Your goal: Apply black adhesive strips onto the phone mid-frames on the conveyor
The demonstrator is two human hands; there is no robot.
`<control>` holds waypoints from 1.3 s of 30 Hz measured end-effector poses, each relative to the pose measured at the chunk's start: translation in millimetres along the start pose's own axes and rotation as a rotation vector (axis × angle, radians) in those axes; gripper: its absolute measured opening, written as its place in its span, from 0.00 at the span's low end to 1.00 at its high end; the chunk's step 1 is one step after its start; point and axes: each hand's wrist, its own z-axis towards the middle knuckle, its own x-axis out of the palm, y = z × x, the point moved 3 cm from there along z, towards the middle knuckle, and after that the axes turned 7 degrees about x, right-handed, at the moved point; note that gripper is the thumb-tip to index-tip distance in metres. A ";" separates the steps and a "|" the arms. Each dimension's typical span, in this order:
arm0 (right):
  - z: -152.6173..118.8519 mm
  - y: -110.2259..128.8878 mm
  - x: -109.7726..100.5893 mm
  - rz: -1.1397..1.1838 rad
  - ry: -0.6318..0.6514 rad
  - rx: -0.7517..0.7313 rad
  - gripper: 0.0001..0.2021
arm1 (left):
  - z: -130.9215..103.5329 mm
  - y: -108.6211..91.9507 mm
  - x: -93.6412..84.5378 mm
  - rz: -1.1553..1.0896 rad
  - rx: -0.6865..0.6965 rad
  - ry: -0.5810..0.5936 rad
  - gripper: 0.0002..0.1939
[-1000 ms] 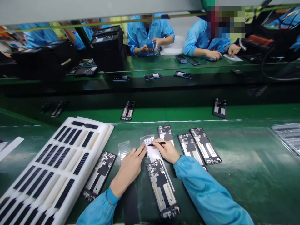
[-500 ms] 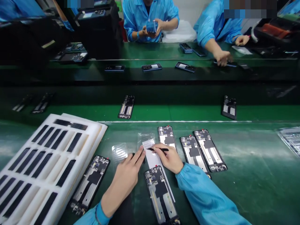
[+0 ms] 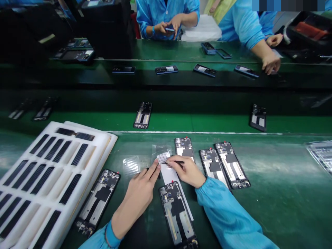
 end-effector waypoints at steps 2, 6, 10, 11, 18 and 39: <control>1.9 -1.6 -0.5 0.031 0.001 0.039 0.16 | 0.2 0.1 -0.1 -0.007 -0.006 -0.007 0.39; 1.8 -5.5 0.5 0.096 0.005 0.101 0.19 | 1.0 0.5 -1.5 -0.033 -0.014 -0.005 0.40; 0.1 -5.7 1.8 0.104 -0.002 0.109 0.22 | 1.8 0.7 -6.0 -0.045 -0.020 0.009 0.39; 0.1 -5.8 2.1 0.107 -0.010 0.109 0.22 | 1.8 0.7 -7.0 -0.049 -0.022 0.014 0.40; 3.9 -10.3 0.3 0.167 -0.089 0.111 0.25 | -0.4 2.2 -3.5 -0.107 -0.030 -0.046 0.40; -87.4 -25.7 34.5 0.243 -0.093 0.145 0.17 | -75.7 -24.7 14.7 -2.382 -0.593 -0.234 0.17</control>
